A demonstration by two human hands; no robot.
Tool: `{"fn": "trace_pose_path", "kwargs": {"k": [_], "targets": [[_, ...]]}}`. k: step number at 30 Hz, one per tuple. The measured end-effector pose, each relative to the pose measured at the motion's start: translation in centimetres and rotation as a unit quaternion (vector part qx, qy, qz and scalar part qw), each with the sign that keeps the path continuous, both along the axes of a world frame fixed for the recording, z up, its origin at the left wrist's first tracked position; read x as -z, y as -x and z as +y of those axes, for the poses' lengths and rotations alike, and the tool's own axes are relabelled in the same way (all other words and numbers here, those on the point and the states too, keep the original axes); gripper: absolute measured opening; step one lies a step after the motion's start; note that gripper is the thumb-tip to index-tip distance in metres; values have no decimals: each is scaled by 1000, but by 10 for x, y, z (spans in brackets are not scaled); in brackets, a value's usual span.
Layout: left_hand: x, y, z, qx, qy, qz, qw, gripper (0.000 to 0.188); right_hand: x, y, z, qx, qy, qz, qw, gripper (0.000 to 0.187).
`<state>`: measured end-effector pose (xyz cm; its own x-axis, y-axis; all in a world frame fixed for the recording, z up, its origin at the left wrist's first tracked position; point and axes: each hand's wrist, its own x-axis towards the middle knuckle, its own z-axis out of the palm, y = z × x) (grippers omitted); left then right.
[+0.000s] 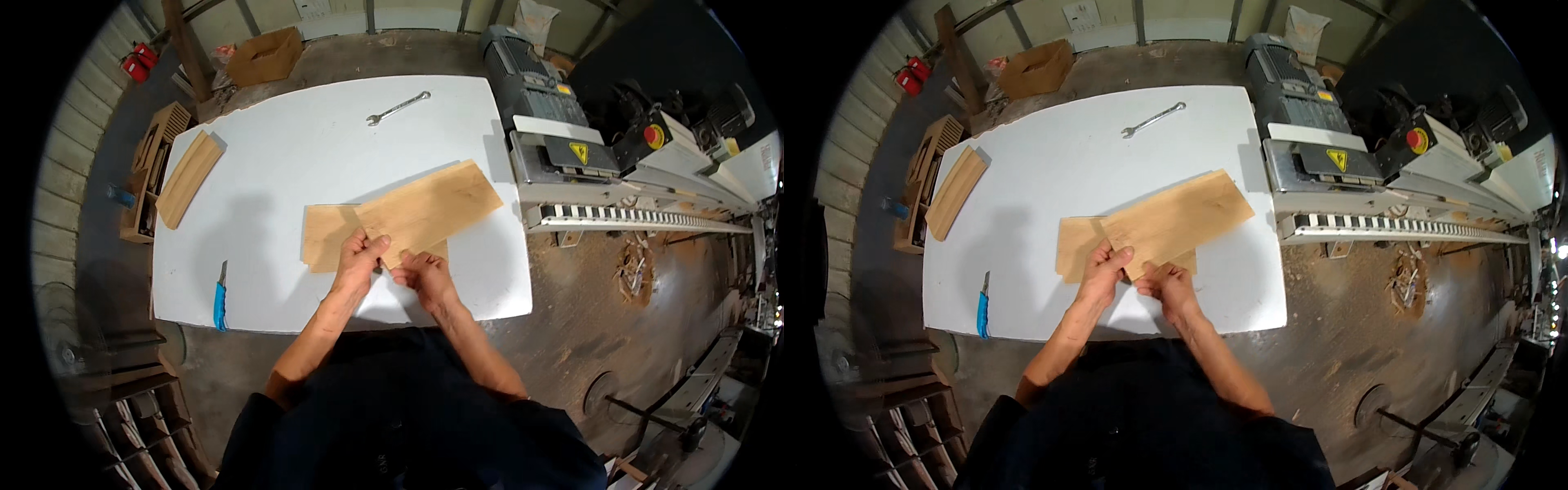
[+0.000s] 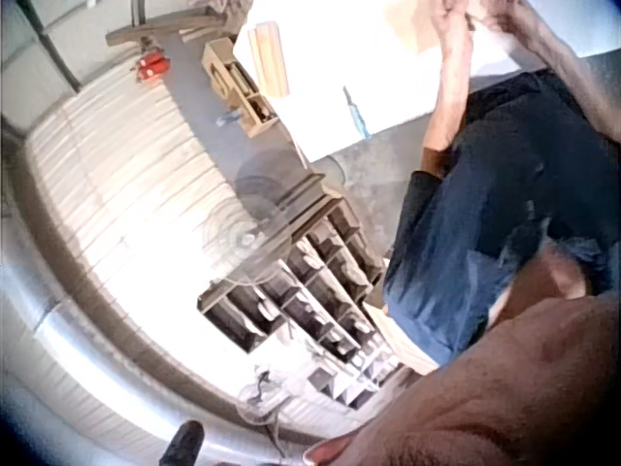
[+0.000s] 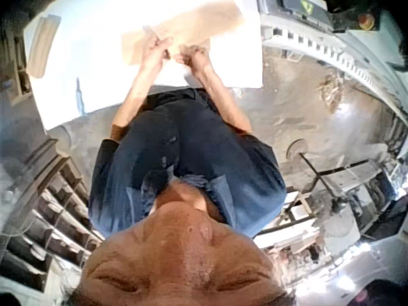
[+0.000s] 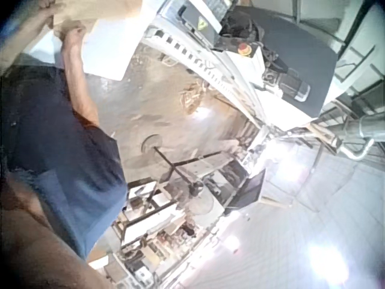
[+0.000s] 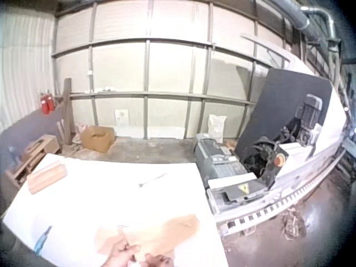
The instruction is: The person uses a utility knife to trim edges on wooden boards at a workbench, then stacks the finished boards onto a large wooden structure.
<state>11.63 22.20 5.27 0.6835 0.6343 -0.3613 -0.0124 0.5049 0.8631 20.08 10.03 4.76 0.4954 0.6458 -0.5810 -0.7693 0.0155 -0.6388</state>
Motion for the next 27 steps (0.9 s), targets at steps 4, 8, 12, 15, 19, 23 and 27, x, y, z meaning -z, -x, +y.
{"fn": "trace_pose_path", "kwargs": {"k": [4,8,12,15,19,23,27], "targets": [[2,40,29,25,-9,65,998,23,16,-36,-11,33,22,-42,998,19],[1,79,57,47,3,61,997,27,11,-56,-23,73,-20,-61,995,19],[1,92,74,22,-22,57,998,27,11,-46,-34,64,5,-70,995,19],[-5,90,83,-13,-82,103,991,26,6,-36,-44,-44,63,-46,996,20],[19,96,100,-85,-311,251,913,28,16,-40,-63,-91,150,-263,949,33],[26,94,102,5,-191,220,957,32,39,-54,-60,56,191,-537,820,34],[24,84,90,4,-182,242,953,31,54,-59,-34,-82,212,-547,806,34]]}}
